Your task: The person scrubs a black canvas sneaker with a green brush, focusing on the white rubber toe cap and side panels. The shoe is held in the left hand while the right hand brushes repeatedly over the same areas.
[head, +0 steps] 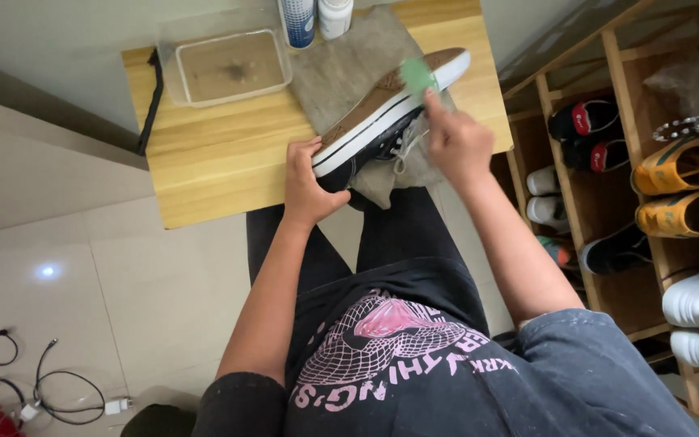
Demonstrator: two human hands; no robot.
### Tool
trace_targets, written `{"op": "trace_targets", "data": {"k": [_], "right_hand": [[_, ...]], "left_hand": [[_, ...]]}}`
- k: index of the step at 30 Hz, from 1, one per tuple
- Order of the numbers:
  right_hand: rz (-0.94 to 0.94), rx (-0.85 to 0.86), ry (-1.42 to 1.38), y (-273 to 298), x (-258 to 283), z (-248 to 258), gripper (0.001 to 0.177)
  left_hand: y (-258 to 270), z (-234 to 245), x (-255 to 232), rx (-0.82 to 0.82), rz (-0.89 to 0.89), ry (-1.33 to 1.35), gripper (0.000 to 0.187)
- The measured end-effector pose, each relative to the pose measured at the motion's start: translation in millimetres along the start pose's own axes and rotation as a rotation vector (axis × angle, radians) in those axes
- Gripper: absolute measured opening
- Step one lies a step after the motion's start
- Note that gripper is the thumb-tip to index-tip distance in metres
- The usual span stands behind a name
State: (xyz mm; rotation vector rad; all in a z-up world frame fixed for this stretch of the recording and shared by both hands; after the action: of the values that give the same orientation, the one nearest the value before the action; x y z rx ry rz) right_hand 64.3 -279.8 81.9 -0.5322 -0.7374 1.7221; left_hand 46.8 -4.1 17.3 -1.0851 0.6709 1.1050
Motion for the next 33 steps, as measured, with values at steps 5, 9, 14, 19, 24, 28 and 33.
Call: {"op": "trace_targets", "data": {"k": [5,9,14,19,24,28,33], "right_hand": [[-0.065,0.057,-0.261,21.0,22.5,-9.8,0.037],[-0.221,0.175,-0.660,14.1,14.5,-12.6,0.023],[-0.402,-0.056,-0.701,-0.5,-53.2,15.4,0.024],[-0.591,-0.174,-0.770,13.2,-91.0,-5.4,0.031],[-0.316,0.121,-0.782,1.6,-55.9,-24.2,0.030],[-0.478,0.169,-0.708,-5.9,-88.0,-50.3,0.038],[-0.354,0.168,-0.815,-6.1,-69.1,-51.4,0.037]], "left_hand": [[-0.6,1.6,-0.9,-0.007,0.006,0.010,0.075],[-0.8,3.4,-0.8,-0.014,0.018,0.026,0.076],[-5.3,8.6,-10.2,-0.001,0.017,0.011,0.076],[-7.0,11.0,-20.1,0.038,-0.018,-0.031,0.078],[-8.2,9.2,-19.1,0.006,-0.042,-0.012,0.076],[-9.0,7.0,-23.5,0.003,-0.097,-0.045,0.077],[-8.8,8.1,-13.8,-0.007,0.032,-0.025,0.077]]}}
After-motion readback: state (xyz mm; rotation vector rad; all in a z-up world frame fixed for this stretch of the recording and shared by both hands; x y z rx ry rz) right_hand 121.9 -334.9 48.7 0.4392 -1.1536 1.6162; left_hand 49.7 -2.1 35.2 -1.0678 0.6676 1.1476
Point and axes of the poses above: each hand's wrist, its own y-axis away from the middle knuckle, its own z-axis out of the back of the hand, x = y × z, the point moved 5 cm from there along -y, towards the middle knuckle
